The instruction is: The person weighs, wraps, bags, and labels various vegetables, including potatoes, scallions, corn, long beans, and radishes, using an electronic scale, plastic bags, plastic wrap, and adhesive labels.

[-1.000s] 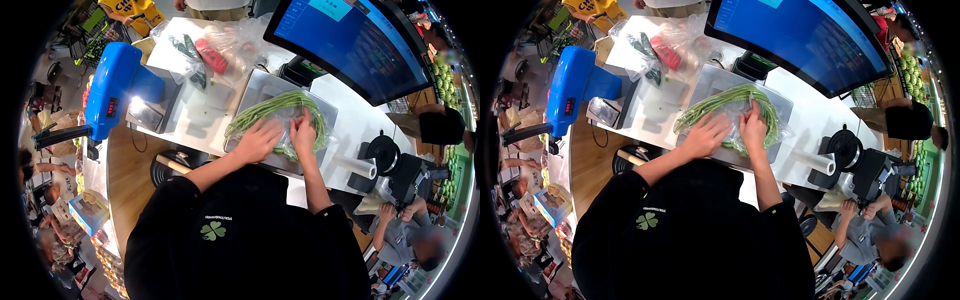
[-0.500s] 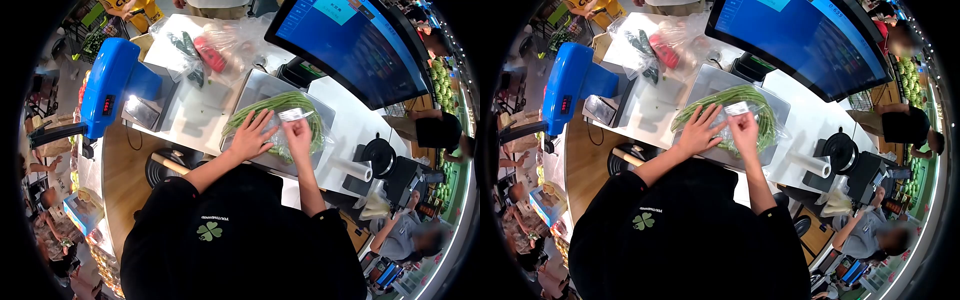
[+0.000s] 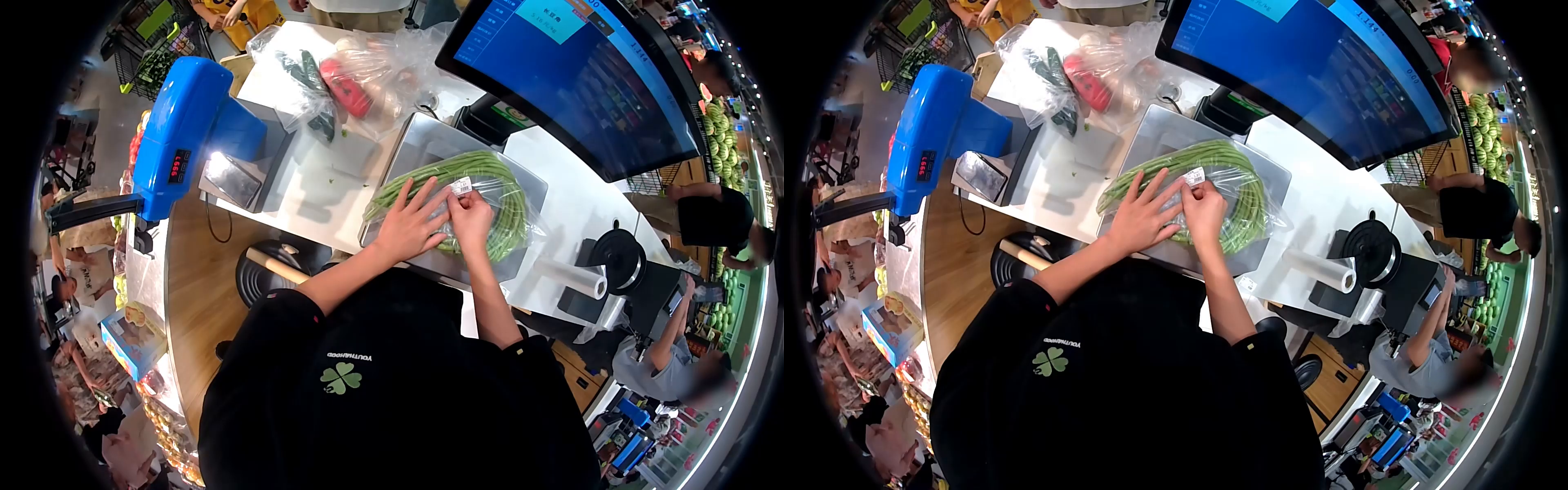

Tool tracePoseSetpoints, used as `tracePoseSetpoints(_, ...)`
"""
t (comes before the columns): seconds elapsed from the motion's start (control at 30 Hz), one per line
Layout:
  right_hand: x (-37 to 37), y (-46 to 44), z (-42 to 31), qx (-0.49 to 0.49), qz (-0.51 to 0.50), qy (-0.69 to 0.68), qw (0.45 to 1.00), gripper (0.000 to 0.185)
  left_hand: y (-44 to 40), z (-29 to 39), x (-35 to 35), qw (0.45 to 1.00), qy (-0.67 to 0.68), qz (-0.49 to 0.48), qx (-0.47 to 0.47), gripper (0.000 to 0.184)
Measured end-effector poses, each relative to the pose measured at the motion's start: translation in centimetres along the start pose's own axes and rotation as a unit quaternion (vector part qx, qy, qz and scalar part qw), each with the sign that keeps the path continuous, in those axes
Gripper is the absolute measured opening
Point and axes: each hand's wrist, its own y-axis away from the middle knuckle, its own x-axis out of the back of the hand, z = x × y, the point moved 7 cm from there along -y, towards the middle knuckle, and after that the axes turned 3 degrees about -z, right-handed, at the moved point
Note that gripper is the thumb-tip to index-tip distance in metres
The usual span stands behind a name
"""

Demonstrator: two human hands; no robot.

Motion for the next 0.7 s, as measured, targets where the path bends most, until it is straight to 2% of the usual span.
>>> tracePoseSetpoints(0.1, 0.9, 0.1, -2.2, 0.019, 0.003, 0.079, 0.997, 0.027, 0.0, -0.1, -0.4, 1.000, 0.005, -0.004, 0.010, 0.053)
tracePoseSetpoints(0.17, 2.1, 0.3, -4.4, 0.048, 0.022, 0.252, 0.966, 0.032, 0.0, -0.1, -0.6, 1.000, 0.006, -0.012, 0.013, 0.052)
tracePoseSetpoints(0.2, 2.9, 0.2, -4.9, 0.050, 0.023, 0.252, 0.966, 0.032, -0.1, -0.1, -0.6, 1.000, 0.004, -0.010, 0.013, 0.052)
tracePoseSetpoints(0.27, 5.9, -0.4, -4.3, -0.019, 0.094, 0.296, 0.950, 0.038, 0.0, -0.1, -0.7, 1.000, 0.007, -0.026, 0.016, 0.052)
tracePoseSetpoints(0.3, 6.5, -0.8, -3.5, -0.020, 0.095, 0.294, 0.951, 0.038, 0.1, 0.0, -0.7, 1.000, 0.006, -0.026, 0.014, 0.052)
tracePoseSetpoints(0.37, 7.3, -1.4, -3.3, 0.074, 0.121, 0.231, 0.963, 0.044, -0.1, 0.2, -0.2, 1.000, 0.002, -0.020, 0.009, 0.050)
tracePoseSetpoints(0.4, 6.5, -1.5, -3.3, 0.130, 0.085, 0.267, 0.951, 0.052, -0.3, 0.3, -0.1, 1.000, 0.002, -0.018, 0.004, 0.050)
tracePoseSetpoints(0.43, 6.5, -1.4, -4.4, 0.130, 0.088, 0.268, 0.951, 0.052, -0.5, 0.4, 0.2, 1.000, -0.001, -0.028, 0.006, 0.049)
tracePoseSetpoints(0.5, 5.8, 0.3, -10.2, 0.350, 0.153, 0.339, 0.860, 0.059, -0.5, 0.6, 0.0, 0.999, -0.004, -0.038, 0.006, 0.048)
tracePoseSetpoints(0.63, 4.8, -4.0, -6.6, 0.311, 0.164, 0.407, 0.843, 0.064, -0.2, 0.4, 0.1, 1.000, -0.008, 0.005, -0.002, 0.047)
tracePoseSetpoints(0.7, 4.1, -5.8, -3.5, 0.336, 0.100, 0.362, 0.864, 0.065, 0.1, 0.3, 0.8, 1.000, -0.016, 0.026, 0.002, 0.046)
